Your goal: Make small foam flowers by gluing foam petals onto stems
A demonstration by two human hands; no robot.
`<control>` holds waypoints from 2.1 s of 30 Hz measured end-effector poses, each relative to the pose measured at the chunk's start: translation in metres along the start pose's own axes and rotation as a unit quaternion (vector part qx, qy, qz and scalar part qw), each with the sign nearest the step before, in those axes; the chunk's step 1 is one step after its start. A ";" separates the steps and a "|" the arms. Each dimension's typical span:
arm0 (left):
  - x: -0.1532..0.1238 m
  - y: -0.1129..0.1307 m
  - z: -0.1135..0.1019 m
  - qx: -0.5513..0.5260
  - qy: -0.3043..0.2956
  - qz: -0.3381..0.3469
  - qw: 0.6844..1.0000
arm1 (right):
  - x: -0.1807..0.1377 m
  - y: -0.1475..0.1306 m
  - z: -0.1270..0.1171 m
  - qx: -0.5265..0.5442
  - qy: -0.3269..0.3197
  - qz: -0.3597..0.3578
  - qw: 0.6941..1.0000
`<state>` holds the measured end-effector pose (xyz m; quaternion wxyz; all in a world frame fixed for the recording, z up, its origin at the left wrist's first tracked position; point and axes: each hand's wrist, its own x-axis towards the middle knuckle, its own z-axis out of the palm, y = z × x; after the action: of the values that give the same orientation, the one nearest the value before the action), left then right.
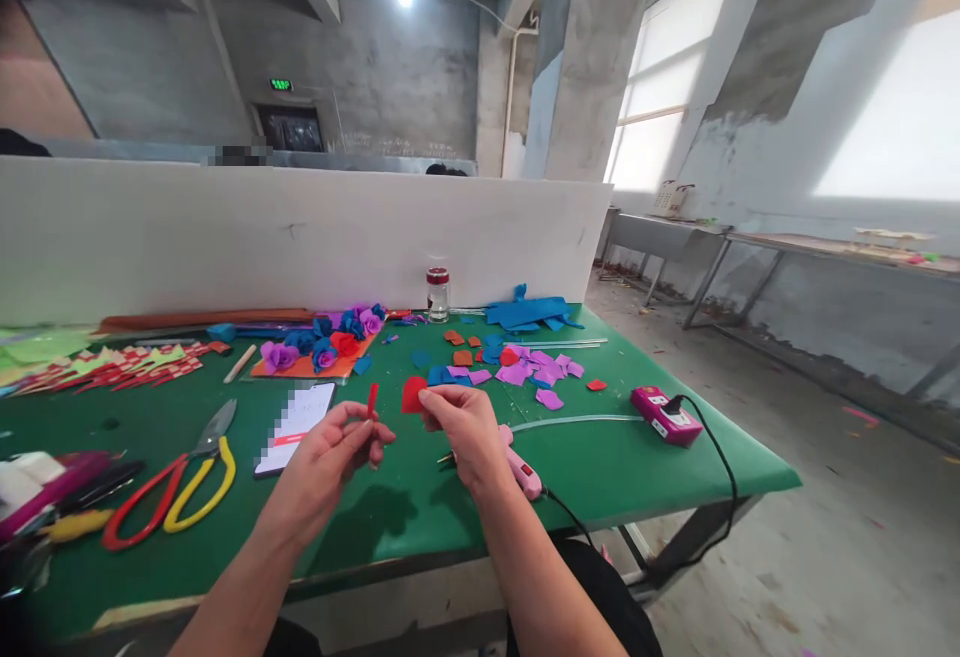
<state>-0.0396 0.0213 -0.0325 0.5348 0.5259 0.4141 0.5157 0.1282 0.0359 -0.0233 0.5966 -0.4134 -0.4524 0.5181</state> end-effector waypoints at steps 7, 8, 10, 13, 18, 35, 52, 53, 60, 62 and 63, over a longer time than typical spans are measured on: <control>0.002 -0.006 0.005 -0.051 0.031 -0.062 0.996 | -0.002 0.010 -0.002 -0.057 0.034 0.010 0.998; 0.003 -0.008 0.006 -0.043 0.038 -0.062 0.996 | -0.002 0.011 -0.002 -0.060 0.035 0.012 0.998; 0.004 -0.012 0.007 -0.012 0.063 -0.052 0.997 | -0.002 0.013 -0.003 -0.057 0.038 0.013 0.998; 0.006 -0.016 0.010 0.018 0.091 -0.050 0.994 | -0.001 0.013 -0.004 -0.048 0.044 0.014 0.998; 0.007 -0.017 0.013 -0.021 0.068 -0.067 0.995 | -0.001 0.013 -0.005 -0.024 0.057 0.014 0.998; 0.005 -0.018 0.023 -0.073 0.054 -0.105 0.990 | -0.004 0.021 -0.001 -0.048 0.031 -0.028 0.998; 0.008 -0.022 0.024 -0.077 0.067 -0.100 0.990 | -0.006 0.021 0.001 -0.033 0.032 -0.023 0.999; 0.007 -0.022 0.024 -0.073 0.068 -0.098 0.990 | -0.006 0.020 0.001 -0.033 0.032 -0.023 0.999; 0.007 -0.021 0.026 -0.062 0.071 -0.093 0.991 | -0.007 0.019 0.003 -0.022 0.028 -0.018 0.999; 0.006 -0.020 0.027 -0.062 0.075 -0.093 0.991 | -0.007 0.020 0.004 -0.019 0.025 -0.017 0.999; 0.006 -0.019 0.027 -0.060 0.076 -0.094 0.991 | -0.007 0.021 0.004 -0.018 0.024 -0.017 0.999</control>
<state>-0.0098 0.0256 -0.0482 0.5785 0.4109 0.4690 0.5259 0.1188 0.0316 -0.0431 0.6082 -0.4288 -0.4541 0.4899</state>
